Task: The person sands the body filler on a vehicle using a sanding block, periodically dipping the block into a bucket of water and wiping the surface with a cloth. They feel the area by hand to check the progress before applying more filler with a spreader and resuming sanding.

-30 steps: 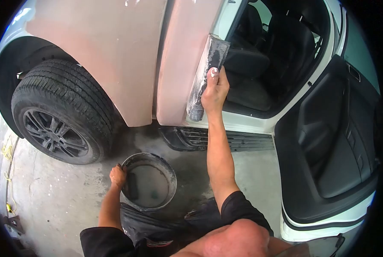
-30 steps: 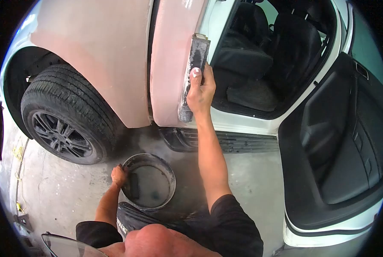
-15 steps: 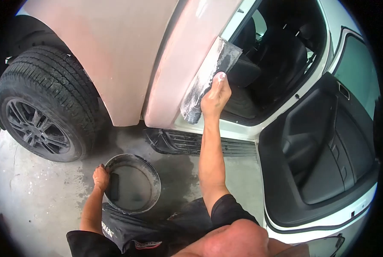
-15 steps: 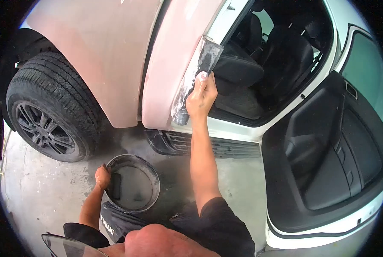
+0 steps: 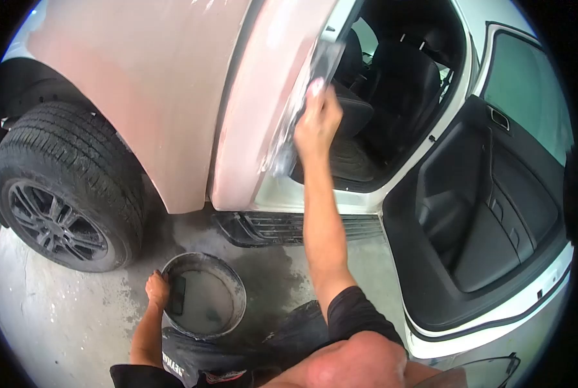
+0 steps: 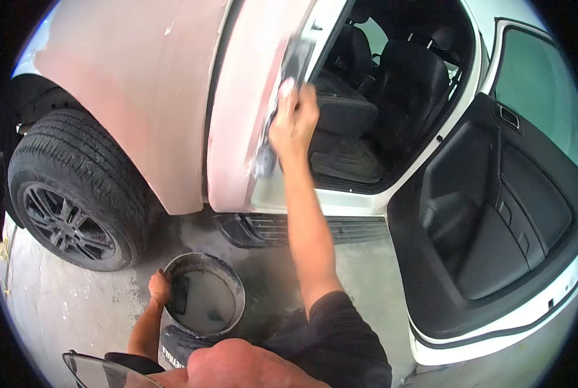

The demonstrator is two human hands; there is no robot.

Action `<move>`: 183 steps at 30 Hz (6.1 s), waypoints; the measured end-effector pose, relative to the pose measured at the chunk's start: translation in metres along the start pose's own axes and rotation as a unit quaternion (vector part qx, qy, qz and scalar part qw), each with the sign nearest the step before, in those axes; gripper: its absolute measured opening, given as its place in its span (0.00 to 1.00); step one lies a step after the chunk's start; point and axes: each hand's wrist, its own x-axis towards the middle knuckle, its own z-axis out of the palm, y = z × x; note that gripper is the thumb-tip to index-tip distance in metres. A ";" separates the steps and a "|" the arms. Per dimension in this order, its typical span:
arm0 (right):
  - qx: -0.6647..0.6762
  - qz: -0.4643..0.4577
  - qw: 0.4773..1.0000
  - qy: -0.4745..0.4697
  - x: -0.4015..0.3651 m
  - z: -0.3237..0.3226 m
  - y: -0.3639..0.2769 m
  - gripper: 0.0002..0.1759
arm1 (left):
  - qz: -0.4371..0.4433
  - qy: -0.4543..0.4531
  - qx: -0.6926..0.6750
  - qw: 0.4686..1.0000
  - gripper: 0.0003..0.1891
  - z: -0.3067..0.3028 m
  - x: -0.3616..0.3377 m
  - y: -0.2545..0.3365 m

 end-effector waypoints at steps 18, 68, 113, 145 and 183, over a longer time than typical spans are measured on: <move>0.126 0.074 0.989 -0.013 0.146 -0.003 -0.008 0.33 | 0.009 -0.007 -0.014 1.000 0.19 -0.001 0.000 0.005; 0.003 0.002 0.998 -0.066 -0.009 -0.010 0.001 0.17 | 0.007 0.007 -0.006 1.000 0.17 -0.001 0.000 0.002; 0.113 0.143 0.976 -0.118 -0.078 -0.025 -0.006 0.36 | 0.057 0.006 0.079 0.995 0.22 -0.001 0.005 -0.008; 0.016 0.148 0.984 -0.098 0.028 -0.022 -0.008 0.25 | -0.010 -0.008 0.022 1.000 0.20 -0.015 -0.007 0.015; 0.038 0.123 0.983 -0.132 -0.084 -0.025 0.002 0.18 | -0.010 -0.016 0.013 1.000 0.18 -0.011 -0.002 0.009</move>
